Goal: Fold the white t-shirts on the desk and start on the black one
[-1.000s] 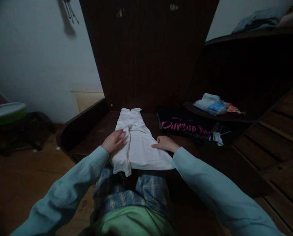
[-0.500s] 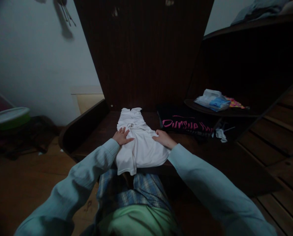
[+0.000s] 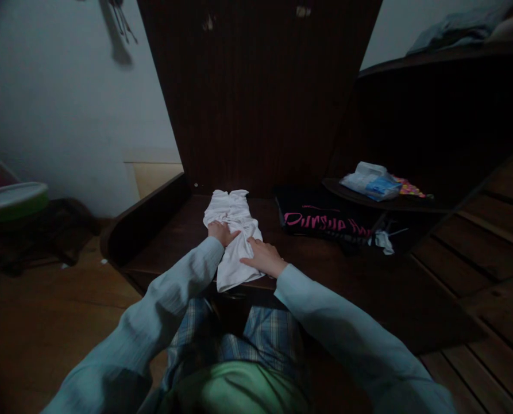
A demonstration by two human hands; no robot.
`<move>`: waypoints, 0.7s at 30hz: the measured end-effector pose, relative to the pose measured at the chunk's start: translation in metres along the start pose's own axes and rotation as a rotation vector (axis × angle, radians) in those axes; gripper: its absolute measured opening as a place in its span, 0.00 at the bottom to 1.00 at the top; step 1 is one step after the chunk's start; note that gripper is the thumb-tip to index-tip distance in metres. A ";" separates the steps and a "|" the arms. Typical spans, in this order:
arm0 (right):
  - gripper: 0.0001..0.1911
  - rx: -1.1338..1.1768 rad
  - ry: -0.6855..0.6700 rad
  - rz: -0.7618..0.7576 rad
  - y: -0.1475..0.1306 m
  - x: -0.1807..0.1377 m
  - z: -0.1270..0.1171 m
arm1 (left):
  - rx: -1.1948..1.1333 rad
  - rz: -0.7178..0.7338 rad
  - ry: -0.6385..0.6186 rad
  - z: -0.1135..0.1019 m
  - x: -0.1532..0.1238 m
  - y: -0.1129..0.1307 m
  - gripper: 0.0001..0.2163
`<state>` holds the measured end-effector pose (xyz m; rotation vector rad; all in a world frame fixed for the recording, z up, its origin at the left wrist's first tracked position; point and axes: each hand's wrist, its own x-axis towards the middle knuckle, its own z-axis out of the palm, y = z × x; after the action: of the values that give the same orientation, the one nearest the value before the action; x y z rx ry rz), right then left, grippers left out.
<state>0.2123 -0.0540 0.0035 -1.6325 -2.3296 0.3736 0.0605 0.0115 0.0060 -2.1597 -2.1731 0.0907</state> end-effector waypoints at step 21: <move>0.15 -0.305 -0.057 -0.002 0.121 -0.046 -0.054 | -0.119 0.145 0.030 0.028 -0.001 -0.112 0.24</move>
<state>0.3527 -0.0544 0.0065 -1.7711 -2.5306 0.0648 -0.0535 0.0100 -0.0112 -2.3650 -2.0527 -0.0649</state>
